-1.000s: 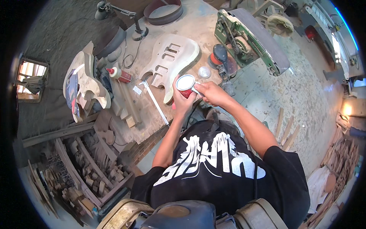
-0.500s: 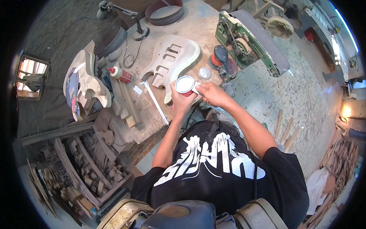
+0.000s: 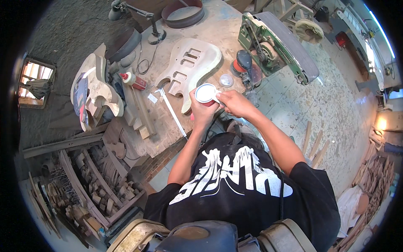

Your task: The person applies a substance from a small container onto a wooden guitar body. They spread the substance using a small piece of material, then apply more from a tube onto the wood surface.

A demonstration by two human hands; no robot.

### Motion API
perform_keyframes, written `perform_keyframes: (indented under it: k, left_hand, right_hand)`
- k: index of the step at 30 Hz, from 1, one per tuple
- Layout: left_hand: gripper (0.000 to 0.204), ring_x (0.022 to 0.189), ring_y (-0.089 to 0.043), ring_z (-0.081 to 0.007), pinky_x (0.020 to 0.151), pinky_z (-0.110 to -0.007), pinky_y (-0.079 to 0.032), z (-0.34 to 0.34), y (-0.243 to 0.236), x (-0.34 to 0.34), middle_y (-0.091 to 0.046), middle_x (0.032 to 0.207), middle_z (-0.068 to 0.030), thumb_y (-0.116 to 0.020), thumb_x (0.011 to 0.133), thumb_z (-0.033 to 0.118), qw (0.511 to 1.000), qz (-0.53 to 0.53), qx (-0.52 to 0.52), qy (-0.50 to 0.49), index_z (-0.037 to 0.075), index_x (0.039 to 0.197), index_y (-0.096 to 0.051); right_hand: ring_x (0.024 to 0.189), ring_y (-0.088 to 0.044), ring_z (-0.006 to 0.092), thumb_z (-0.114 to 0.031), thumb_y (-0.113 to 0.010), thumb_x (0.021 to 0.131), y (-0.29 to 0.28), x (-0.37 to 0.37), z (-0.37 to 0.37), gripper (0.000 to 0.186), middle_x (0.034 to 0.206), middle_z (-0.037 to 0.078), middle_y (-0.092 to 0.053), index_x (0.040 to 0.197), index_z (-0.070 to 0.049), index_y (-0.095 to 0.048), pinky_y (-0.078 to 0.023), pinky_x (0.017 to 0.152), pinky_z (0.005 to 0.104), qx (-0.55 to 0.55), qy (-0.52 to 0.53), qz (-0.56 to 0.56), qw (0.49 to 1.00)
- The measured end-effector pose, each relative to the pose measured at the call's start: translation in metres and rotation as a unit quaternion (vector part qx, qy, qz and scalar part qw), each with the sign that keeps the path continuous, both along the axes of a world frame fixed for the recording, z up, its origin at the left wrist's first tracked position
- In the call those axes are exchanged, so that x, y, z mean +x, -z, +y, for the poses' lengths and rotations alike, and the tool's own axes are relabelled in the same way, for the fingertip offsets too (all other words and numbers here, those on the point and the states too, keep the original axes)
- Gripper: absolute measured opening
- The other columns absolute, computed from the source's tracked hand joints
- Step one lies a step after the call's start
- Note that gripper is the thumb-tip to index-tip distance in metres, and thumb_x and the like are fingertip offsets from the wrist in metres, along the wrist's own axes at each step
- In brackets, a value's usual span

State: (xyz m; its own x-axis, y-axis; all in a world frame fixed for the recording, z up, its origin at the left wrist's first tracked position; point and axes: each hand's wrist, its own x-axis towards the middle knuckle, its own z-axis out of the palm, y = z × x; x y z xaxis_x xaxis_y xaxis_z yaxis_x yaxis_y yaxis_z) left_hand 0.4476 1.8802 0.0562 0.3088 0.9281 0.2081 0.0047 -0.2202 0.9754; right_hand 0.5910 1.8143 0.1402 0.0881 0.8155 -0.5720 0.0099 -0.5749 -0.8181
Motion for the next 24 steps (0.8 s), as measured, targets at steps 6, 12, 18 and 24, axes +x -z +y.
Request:
perform_keyframes:
  k: [6,12,18,24]
  left_hand:
    - [0.072,0.106,-0.065,-0.0197,0.093,-0.034,-0.051,0.000,-0.003,-0.001,-0.064,0.113,-0.0120,-0.089,0.069,0.011,1.000,-0.010,-0.006,-0.014,0.001,0.124,-0.044]
    - [0.070,0.105,-0.065,-0.0196,0.093,-0.034,-0.051,0.000,-0.003,-0.002,-0.064,0.113,-0.0119,-0.089,0.070,0.012,1.000,0.007,0.000,-0.015,0.001,0.123,-0.044]
    - [0.071,0.104,-0.065,-0.0197,0.092,-0.034,-0.051,0.001,-0.001,-0.004,-0.064,0.113,-0.0119,-0.089,0.070,0.013,1.000,-0.002,0.004,-0.015,0.001,0.124,-0.044]
    - [0.073,0.104,-0.066,-0.0218,0.092,-0.034,-0.051,0.001,-0.003,-0.007,-0.064,0.112,-0.0129,-0.089,0.068,0.012,0.999,0.013,0.023,-0.021,0.001,0.124,-0.044]
  right_hand:
    - [0.044,-0.037,0.0072,-0.042,-0.050,0.104,0.002,0.001,-0.002,0.043,0.055,-0.002,-0.042,0.080,-0.007,-0.057,-0.025,0.040,0.0266,0.000,0.003,0.003,1.000]
    - [0.042,-0.035,0.0071,-0.042,-0.051,0.104,0.000,-0.002,-0.003,0.043,0.055,-0.002,-0.042,0.080,-0.007,-0.057,-0.023,0.039,0.0264,-0.012,0.010,-0.011,1.000]
    - [0.041,-0.034,0.0072,-0.041,-0.051,0.104,-0.005,-0.004,-0.001,0.042,0.055,-0.002,-0.042,0.079,-0.007,-0.057,-0.023,0.038,0.0264,-0.015,0.010,0.002,1.000]
    - [0.041,-0.034,0.0070,-0.040,-0.052,0.104,0.000,-0.006,0.000,0.042,0.055,-0.003,-0.043,0.079,-0.007,-0.057,-0.023,0.039,0.0260,-0.007,0.009,-0.026,1.000]
